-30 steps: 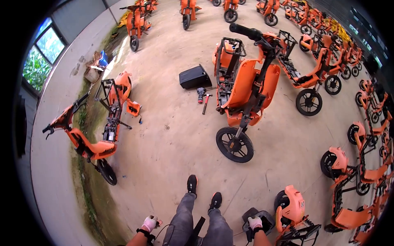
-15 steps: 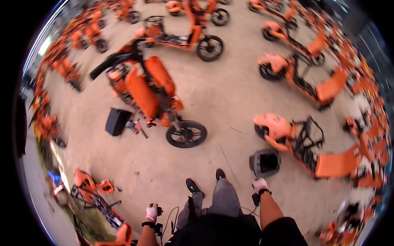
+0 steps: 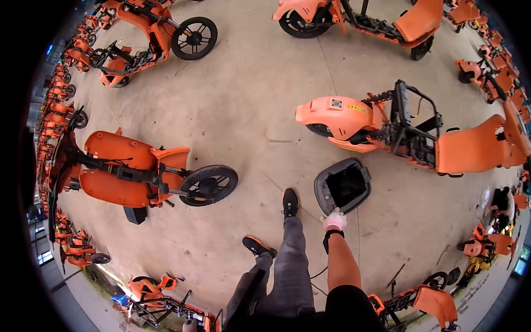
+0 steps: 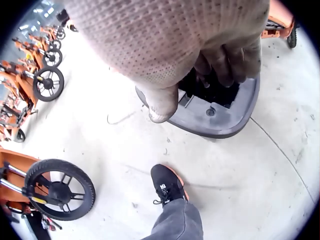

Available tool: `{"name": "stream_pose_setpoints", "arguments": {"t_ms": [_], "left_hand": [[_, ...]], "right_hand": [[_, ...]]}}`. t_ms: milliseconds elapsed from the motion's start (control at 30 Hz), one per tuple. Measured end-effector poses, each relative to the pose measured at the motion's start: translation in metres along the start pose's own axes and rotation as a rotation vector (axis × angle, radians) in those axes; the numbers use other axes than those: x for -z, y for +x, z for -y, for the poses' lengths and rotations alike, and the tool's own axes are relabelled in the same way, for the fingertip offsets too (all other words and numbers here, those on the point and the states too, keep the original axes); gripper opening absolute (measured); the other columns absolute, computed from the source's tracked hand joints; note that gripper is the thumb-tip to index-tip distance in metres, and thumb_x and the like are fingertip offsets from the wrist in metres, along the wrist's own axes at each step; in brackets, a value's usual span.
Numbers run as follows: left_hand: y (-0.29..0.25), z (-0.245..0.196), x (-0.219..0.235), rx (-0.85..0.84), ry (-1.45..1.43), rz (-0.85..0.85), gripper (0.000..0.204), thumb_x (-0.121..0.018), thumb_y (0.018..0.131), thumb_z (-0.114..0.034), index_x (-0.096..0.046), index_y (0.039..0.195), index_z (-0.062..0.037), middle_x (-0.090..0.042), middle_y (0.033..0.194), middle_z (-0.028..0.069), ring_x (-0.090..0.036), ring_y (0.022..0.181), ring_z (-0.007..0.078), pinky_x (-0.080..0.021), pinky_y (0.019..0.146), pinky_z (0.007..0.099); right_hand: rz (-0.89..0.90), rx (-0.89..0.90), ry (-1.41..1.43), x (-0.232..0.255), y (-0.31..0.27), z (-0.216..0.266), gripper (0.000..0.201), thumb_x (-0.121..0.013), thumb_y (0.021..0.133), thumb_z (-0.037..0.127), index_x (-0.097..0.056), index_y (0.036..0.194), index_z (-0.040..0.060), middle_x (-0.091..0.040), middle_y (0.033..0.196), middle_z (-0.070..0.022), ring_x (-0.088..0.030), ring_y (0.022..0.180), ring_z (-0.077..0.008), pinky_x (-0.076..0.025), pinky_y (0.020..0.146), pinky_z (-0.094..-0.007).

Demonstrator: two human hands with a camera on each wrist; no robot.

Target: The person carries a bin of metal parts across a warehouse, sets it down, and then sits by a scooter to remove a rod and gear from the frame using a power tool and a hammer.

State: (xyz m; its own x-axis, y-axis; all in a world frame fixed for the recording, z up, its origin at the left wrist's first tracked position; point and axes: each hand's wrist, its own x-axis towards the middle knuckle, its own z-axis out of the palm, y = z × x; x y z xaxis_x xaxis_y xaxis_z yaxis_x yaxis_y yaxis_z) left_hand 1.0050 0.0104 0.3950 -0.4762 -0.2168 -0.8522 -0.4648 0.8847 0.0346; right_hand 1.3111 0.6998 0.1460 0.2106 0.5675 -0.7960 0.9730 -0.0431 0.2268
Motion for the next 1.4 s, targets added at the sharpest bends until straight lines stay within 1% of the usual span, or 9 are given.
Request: {"name": "stream_pose_setpoints", "arguments": {"t_ms": [100, 167, 200, 367, 600, 833, 1000, 1067, 1400], "left_hand": [[-0.064, -0.051, -0.013, 0.073, -0.022, -0.038, 0.039, -0.050, 0.096, -0.041, -0.059, 0.081, -0.0065, -0.057, 0.061, 0.0039, -0.056, 0.051, 0.0176, -0.046, 0.045, 0.0323], [-0.069, -0.039, -0.006, 0.369, -0.086, 0.001, 0.044, -0.049, 0.095, -0.045, -0.059, 0.081, -0.0050, -0.052, 0.060, 0.0046, -0.053, 0.050, 0.0163, -0.045, 0.042, 0.0326], [-0.098, -0.089, -0.024, 0.422, -0.175, -0.041, 0.043, -0.049, 0.094, -0.044, -0.056, 0.084, -0.0033, -0.053, 0.064, 0.0081, -0.054, 0.052, 0.0188, -0.046, 0.044, 0.0363], [-0.098, -0.107, -0.017, 0.276, -0.116, -0.074, 0.027, -0.053, 0.093, -0.028, -0.053, 0.101, -0.0030, -0.062, 0.082, 0.0181, -0.062, 0.062, 0.0264, -0.054, 0.054, 0.0415], [-0.103, -0.194, -0.045, 0.204, -0.166, -0.138, 0.024, -0.053, 0.092, -0.024, -0.059, 0.094, -0.0009, -0.064, 0.075, 0.0085, -0.064, 0.060, 0.0196, -0.053, 0.053, 0.0302], [-0.093, -0.191, -0.061, 0.075, -0.169, -0.127, 0.023, -0.057, 0.091, -0.020, -0.061, 0.102, -0.0005, -0.064, 0.083, 0.0042, -0.063, 0.072, 0.0158, -0.050, 0.064, 0.0280], [-0.076, -0.135, -0.062, -0.003, -0.114, -0.162, 0.028, -0.056, 0.090, -0.022, -0.060, 0.103, 0.0023, -0.065, 0.090, 0.0080, -0.060, 0.083, 0.0162, -0.047, 0.072, 0.0267], [-0.124, -0.209, -0.074, 0.086, -0.245, -0.139, 0.032, -0.055, 0.090, -0.025, -0.059, 0.106, 0.0033, -0.066, 0.088, 0.0111, -0.064, 0.075, 0.0202, -0.050, 0.068, 0.0316], [-0.075, -0.228, -0.116, 0.221, -0.519, 0.004, 0.033, -0.049, 0.094, -0.026, -0.050, 0.112, 0.0014, -0.068, 0.082, 0.0171, -0.067, 0.061, 0.0269, -0.053, 0.053, 0.0361]], "right_hand": [[-0.043, -0.091, -0.025, -0.005, 0.043, 0.027, 0.115, -0.077, 0.065, 0.058, -0.016, 0.148, 0.0078, -0.032, 0.148, -0.0122, -0.036, 0.134, -0.0286, -0.035, 0.106, -0.0427], [-0.089, -0.057, -0.063, -0.010, 0.061, 0.045, 0.116, -0.081, 0.063, 0.054, -0.016, 0.148, 0.0077, -0.035, 0.146, -0.0130, -0.037, 0.132, -0.0279, -0.037, 0.105, -0.0422], [-0.107, -0.026, -0.066, -0.018, 0.073, 0.049, 0.116, -0.082, 0.062, 0.051, -0.016, 0.148, 0.0073, -0.037, 0.145, -0.0134, -0.040, 0.130, -0.0279, -0.038, 0.104, -0.0416], [-0.308, 0.047, 0.081, -0.054, 0.099, 0.046, 0.083, -0.067, 0.069, 0.011, -0.029, 0.141, -0.0019, -0.047, 0.129, -0.0169, -0.051, 0.115, -0.0312, -0.044, 0.096, -0.0402], [-0.241, 0.157, 0.062, 0.007, 0.097, 0.017, 0.063, -0.059, 0.075, 0.006, -0.036, 0.133, -0.0062, -0.050, 0.126, -0.0206, -0.054, 0.112, -0.0360, -0.045, 0.095, -0.0396], [-0.043, 0.268, 0.218, 0.040, 0.124, 0.011, 0.027, -0.056, 0.073, 0.008, -0.059, 0.093, -0.0094, -0.064, 0.099, -0.0295, -0.061, 0.100, -0.0411, -0.050, 0.084, -0.0414], [-0.002, 0.327, 0.257, 0.047, 0.052, 0.054, 0.028, -0.058, 0.072, 0.010, -0.060, 0.093, -0.0075, -0.064, 0.098, -0.0289, -0.061, 0.098, -0.0415, -0.050, 0.084, -0.0417], [-0.075, 0.371, 0.199, 0.049, 0.019, 0.084, 0.031, -0.056, 0.074, 0.014, -0.058, 0.097, -0.0068, -0.065, 0.097, -0.0287, -0.063, 0.094, -0.0419, -0.051, 0.083, -0.0440], [-0.190, 0.618, 0.225, 0.243, -0.044, 0.235, 0.031, -0.057, 0.074, 0.019, -0.064, 0.084, -0.0088, -0.065, 0.082, -0.0282, -0.065, 0.082, -0.0414, -0.050, 0.072, -0.0449]]}}
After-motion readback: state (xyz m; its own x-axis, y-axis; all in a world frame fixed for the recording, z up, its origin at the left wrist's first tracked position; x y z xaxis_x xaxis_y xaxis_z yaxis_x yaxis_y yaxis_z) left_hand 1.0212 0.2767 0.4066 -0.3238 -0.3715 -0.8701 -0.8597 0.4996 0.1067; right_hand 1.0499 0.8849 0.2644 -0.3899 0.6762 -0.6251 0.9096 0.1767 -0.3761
